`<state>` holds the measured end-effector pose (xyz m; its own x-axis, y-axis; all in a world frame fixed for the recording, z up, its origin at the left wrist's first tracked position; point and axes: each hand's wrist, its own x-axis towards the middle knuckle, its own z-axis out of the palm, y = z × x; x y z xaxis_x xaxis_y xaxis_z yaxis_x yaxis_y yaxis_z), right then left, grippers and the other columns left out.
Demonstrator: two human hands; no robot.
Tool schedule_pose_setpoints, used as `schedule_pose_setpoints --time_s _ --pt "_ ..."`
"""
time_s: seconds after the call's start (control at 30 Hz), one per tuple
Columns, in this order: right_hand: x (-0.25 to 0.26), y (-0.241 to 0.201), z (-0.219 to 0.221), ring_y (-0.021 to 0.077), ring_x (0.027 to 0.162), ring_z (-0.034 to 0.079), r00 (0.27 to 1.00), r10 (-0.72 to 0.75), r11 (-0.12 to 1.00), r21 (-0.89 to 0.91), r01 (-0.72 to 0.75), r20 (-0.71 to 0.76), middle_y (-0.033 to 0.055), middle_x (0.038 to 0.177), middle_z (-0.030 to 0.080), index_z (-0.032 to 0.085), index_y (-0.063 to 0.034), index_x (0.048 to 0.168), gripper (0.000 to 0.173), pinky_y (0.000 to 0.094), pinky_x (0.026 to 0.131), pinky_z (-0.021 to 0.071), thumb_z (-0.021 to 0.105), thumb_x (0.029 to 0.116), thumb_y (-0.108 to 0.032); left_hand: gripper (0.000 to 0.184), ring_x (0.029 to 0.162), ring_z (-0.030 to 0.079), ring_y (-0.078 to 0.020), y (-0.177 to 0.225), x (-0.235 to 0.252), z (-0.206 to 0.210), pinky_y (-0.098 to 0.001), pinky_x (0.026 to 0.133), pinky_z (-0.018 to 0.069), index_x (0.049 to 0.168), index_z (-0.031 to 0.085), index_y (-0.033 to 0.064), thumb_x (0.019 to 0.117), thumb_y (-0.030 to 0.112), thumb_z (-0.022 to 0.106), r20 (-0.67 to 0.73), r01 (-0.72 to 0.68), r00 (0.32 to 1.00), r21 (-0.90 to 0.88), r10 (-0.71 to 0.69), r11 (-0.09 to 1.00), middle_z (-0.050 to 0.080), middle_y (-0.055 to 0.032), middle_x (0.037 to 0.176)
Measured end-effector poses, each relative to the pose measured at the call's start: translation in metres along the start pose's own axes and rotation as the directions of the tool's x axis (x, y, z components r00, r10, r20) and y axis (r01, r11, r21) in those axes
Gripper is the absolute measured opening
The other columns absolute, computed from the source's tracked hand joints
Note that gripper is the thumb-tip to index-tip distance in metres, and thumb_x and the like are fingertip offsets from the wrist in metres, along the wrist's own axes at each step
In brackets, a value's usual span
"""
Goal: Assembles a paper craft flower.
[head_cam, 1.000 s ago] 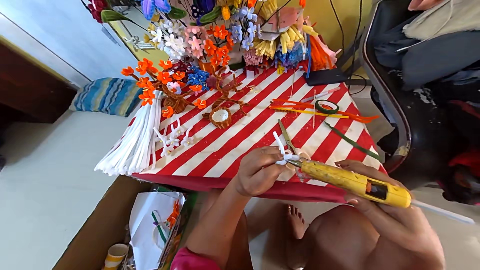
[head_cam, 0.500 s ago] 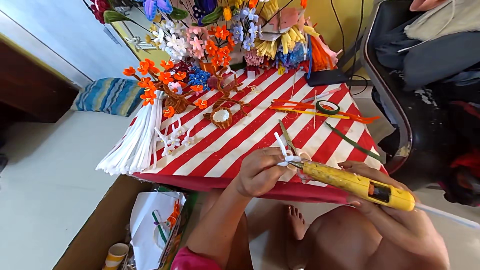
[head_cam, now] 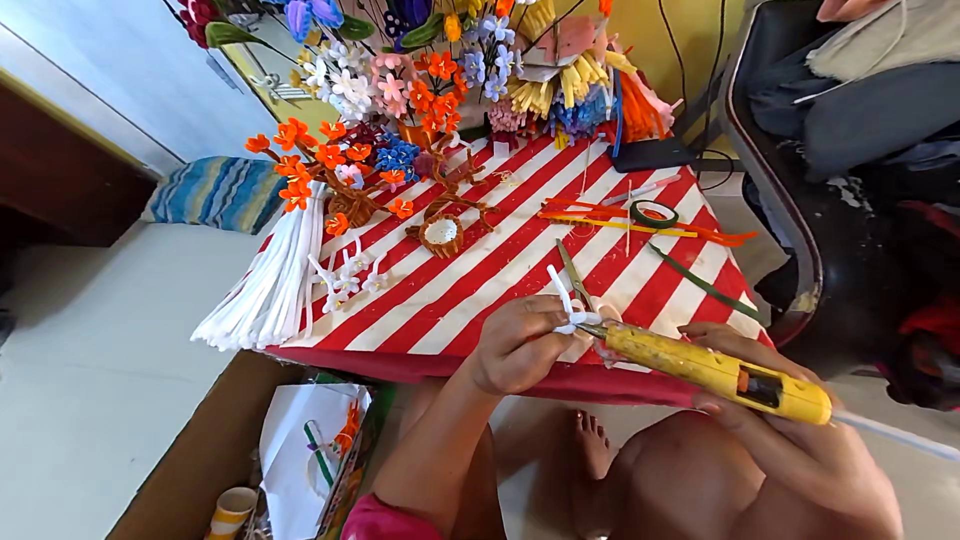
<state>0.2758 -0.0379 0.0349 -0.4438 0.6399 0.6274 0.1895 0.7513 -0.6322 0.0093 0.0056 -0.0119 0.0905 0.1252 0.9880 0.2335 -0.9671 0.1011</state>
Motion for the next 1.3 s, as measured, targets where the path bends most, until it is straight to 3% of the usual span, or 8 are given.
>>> schedule_pose_setpoints --time_s 0.5,0.97,1.3 --pt "-0.0004 -0.0012 0.0004 0.0017 0.118 0.059 1.000 -0.002 1.000 -0.005 0.002 0.004 -0.0082 0.120 0.067 0.060 -0.0183 0.130 0.035 0.0256 0.108 0.0461 0.059 0.1039 -0.041 0.005 0.106 0.066 -0.0176 0.0008 0.0009 -0.0001 -0.0340 0.100 0.0562 0.097 0.060 0.0041 0.0990 0.001 0.062 0.003 -0.002 1.000 0.003 0.002 1.000 0.061 -0.0091 0.106" --pt "-0.0011 -0.0053 -0.0010 0.0015 0.116 0.059 1.000 0.014 1.000 -0.015 -0.014 -0.002 -0.0074 0.117 0.066 0.062 -0.0187 0.126 0.031 0.0210 0.101 0.0482 0.059 0.1035 -0.040 0.005 0.105 0.066 -0.0175 0.0005 0.0001 0.0005 -0.0340 0.099 0.0564 0.097 0.060 0.0042 0.0989 0.001 0.063 0.002 0.000 1.000 -0.007 0.000 1.000 0.060 -0.0089 0.103" --pt "-0.0004 -0.0065 -0.0009 0.0012 0.120 0.057 1.000 0.007 0.999 -0.044 -0.008 -0.010 -0.0083 0.118 0.066 0.062 -0.0181 0.126 0.032 0.0209 0.105 0.0457 0.059 0.1036 -0.041 0.006 0.104 0.067 -0.0172 0.0014 0.0013 0.0005 -0.0334 0.098 0.0572 0.096 0.059 0.0046 0.0995 0.003 0.063 0.001 0.015 1.000 0.012 -0.015 1.000 0.061 -0.0088 0.102"
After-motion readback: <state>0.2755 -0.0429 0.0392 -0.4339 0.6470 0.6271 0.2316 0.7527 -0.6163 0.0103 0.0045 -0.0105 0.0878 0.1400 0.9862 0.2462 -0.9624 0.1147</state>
